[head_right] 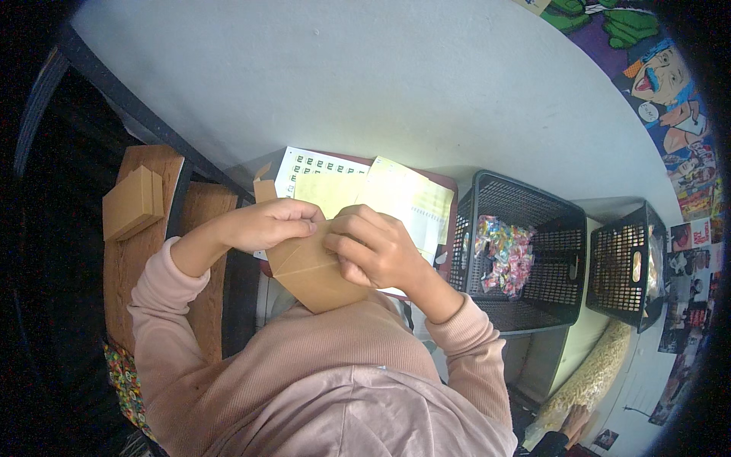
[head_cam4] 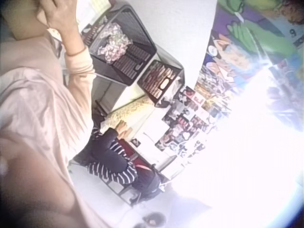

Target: The person assembles a flat cardboard box by folding its sides and tucking in the tabs to form a rectangular container. They then place a small bag of colorful candies into the assembled box and close the lid.

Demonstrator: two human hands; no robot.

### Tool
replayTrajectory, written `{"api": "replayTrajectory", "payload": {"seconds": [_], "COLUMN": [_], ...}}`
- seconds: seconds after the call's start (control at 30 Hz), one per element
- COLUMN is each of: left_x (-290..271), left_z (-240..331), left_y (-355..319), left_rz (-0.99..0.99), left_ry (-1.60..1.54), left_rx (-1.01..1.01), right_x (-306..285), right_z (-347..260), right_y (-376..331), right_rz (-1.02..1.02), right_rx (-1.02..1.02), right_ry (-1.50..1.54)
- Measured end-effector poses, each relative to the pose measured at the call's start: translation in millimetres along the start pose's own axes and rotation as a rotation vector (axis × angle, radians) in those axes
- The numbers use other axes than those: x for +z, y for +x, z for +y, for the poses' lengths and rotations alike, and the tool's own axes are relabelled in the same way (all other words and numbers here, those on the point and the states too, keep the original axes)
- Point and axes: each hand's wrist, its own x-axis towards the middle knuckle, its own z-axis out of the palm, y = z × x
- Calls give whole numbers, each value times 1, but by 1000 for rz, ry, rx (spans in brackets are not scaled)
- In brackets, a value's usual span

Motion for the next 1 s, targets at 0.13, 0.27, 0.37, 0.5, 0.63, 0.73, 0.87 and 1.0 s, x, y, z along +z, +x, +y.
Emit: {"api": "replayTrajectory", "payload": {"seconds": [0.13,0.27,0.37,0.5,0.63,0.73,0.87,1.0], "left_x": [1,1,1,4,5,7,13,20], "left_z": [1,8,6,8,7,0,-4,-1], "left_y": [0,-2,-1,-2,-2,0,1,-3], "left_rz": [28,59,56,117,148,131,45,182], "left_ry": [21,91,136,99,93,102,267,494], "left_rx": [20,39,9,17,34,117,129,272], "right_x": [0,-1,-2,-11,-15,-15,-12,-12], "right_z": [-1,0,-4,-1,4,3,-10,-4], "right_y": [-3,-9,-6,-7,-5,-2,0,-12], "right_rz": [-17,44,87,-16,-73,-141,-203,-291], "right_rx": [43,194,321,458,483,505,774,858], "right_ry": [39,237,351,447,465,459,578,594]}}
